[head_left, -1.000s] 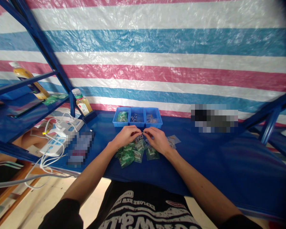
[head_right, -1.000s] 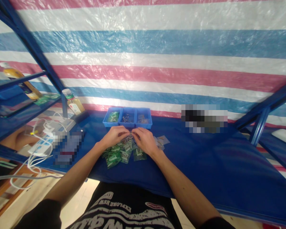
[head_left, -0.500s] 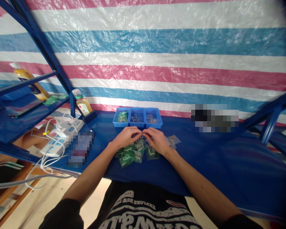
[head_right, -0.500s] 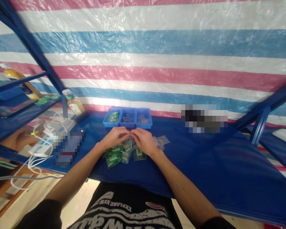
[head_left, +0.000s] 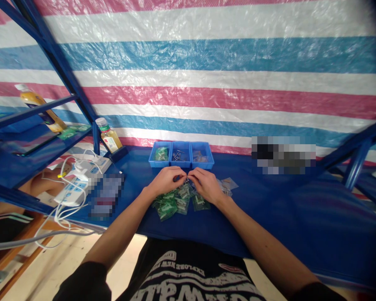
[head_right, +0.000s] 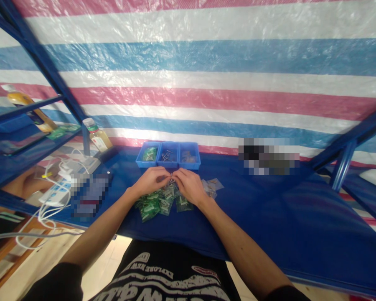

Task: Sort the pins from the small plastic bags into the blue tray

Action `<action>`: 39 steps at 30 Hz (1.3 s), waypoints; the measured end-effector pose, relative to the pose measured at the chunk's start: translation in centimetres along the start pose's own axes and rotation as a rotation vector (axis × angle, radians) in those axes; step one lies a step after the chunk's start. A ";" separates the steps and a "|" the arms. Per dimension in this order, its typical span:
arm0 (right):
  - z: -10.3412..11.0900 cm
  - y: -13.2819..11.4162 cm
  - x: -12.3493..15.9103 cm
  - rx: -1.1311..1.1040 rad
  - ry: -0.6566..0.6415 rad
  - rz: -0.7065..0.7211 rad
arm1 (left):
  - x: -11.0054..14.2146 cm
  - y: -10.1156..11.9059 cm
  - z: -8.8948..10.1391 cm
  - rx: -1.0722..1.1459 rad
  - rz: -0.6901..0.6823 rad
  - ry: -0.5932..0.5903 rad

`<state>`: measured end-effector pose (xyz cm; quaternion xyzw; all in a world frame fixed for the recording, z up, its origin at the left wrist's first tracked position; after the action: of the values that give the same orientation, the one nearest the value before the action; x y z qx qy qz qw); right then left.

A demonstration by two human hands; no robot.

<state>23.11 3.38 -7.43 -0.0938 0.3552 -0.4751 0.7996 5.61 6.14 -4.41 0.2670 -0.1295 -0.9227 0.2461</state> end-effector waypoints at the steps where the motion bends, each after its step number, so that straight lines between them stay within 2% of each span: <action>1: 0.0 0.0 0.0 0.006 0.000 -0.004 | 0.0 0.0 0.0 -0.001 0.001 0.001; 12: 0.0 -0.1 0.0 -0.021 -0.008 0.054 | 0.2 -0.3 -0.1 0.007 -0.005 -0.006; 39: 0.2 0.0 0.0 -0.012 -0.015 0.021 | 0.1 -0.2 0.0 -0.005 -0.004 -0.023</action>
<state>23.24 3.34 -7.23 -0.0983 0.3529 -0.4638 0.8067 5.45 6.22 -4.49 0.2558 -0.1294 -0.9266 0.2432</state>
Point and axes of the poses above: each hand's wrist, its own x-axis away from the middle knuckle, its own z-axis out of the back of the hand, y = z × x, the point moved 4 cm from there along -x, towards the middle knuckle, and after that the axes turned 6 degrees about -z, right-handed, at the moved point
